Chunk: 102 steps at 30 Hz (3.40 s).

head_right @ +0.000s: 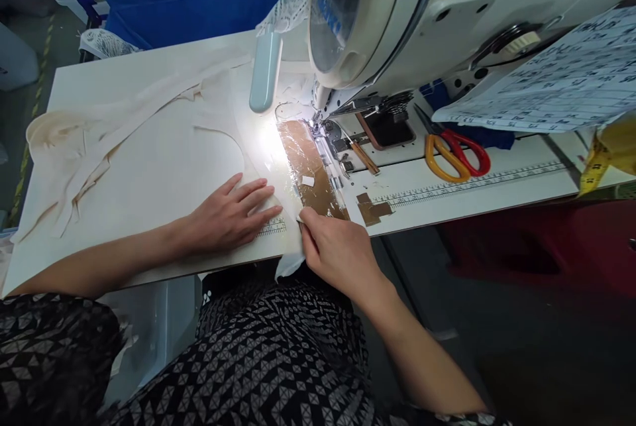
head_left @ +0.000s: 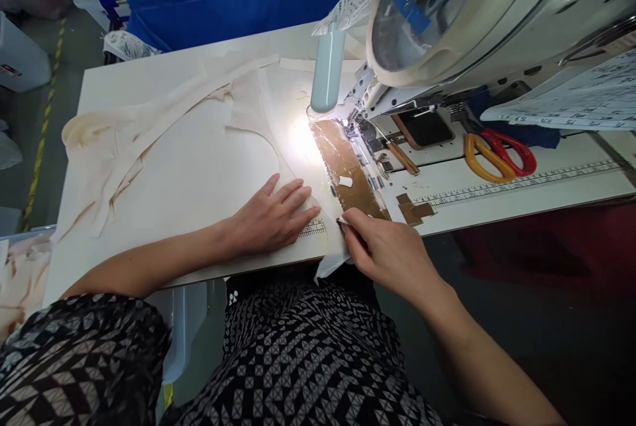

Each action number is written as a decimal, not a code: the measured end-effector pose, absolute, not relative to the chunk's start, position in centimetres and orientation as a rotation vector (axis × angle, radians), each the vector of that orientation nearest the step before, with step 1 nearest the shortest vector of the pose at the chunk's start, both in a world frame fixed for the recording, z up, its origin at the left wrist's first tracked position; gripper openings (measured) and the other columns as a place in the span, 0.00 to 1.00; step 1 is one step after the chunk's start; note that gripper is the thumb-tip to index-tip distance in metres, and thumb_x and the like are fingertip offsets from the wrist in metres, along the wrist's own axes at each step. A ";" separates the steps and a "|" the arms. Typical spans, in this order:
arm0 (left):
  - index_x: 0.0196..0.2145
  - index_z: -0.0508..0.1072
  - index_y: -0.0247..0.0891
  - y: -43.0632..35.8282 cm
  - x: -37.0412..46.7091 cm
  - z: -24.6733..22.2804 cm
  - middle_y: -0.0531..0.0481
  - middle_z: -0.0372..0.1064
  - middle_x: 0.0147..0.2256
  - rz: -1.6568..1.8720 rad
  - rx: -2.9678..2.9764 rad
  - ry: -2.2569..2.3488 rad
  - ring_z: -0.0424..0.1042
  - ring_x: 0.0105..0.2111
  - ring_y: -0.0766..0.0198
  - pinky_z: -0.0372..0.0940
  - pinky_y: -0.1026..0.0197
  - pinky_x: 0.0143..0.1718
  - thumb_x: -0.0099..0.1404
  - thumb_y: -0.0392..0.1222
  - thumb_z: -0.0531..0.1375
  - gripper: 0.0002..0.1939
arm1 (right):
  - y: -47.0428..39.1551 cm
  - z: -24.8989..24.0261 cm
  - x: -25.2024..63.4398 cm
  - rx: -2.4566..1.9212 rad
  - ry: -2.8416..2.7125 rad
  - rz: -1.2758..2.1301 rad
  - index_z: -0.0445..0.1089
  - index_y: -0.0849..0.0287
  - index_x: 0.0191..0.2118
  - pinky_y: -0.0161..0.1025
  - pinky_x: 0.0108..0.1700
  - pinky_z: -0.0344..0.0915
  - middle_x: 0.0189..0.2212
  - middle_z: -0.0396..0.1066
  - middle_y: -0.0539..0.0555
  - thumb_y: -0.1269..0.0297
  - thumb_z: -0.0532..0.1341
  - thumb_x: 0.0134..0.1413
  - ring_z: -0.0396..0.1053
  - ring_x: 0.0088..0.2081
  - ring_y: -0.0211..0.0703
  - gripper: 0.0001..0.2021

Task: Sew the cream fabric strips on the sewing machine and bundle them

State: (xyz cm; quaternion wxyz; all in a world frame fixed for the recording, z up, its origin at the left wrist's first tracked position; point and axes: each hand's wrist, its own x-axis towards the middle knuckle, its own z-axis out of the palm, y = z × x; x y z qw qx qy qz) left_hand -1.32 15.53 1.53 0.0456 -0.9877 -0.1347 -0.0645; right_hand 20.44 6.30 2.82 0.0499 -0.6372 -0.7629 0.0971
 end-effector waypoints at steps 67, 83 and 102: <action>0.59 0.67 0.29 14.5 -0.7 1.0 0.37 0.65 0.59 -0.208 -3.023 -0.397 0.61 0.61 0.47 0.55 0.38 0.61 0.70 0.43 0.54 0.23 | 7.5 3.6 20.7 -2.022 -2.380 0.352 0.57 0.55 0.29 0.37 0.24 0.41 0.18 0.67 0.50 0.64 0.49 0.59 0.61 0.20 0.41 0.08; 0.61 0.65 0.28 15.1 -0.5 -0.4 0.38 0.65 0.60 -0.266 -3.049 -0.350 0.61 0.62 0.52 0.54 0.45 0.63 0.73 0.39 0.49 0.22 | 9.9 3.4 19.6 -2.038 -2.386 0.311 0.62 0.55 0.31 0.38 0.26 0.41 0.20 0.68 0.53 0.63 0.49 0.60 0.61 0.22 0.42 0.09; 0.61 0.64 0.26 15.0 -0.3 -0.2 0.36 0.64 0.60 -0.243 -3.083 -0.349 0.60 0.61 0.49 0.57 0.44 0.61 0.70 0.39 0.53 0.24 | 9.8 2.7 20.1 -2.036 -2.276 0.317 0.59 0.55 0.31 0.38 0.26 0.43 0.21 0.69 0.53 0.62 0.48 0.61 0.63 0.23 0.43 0.09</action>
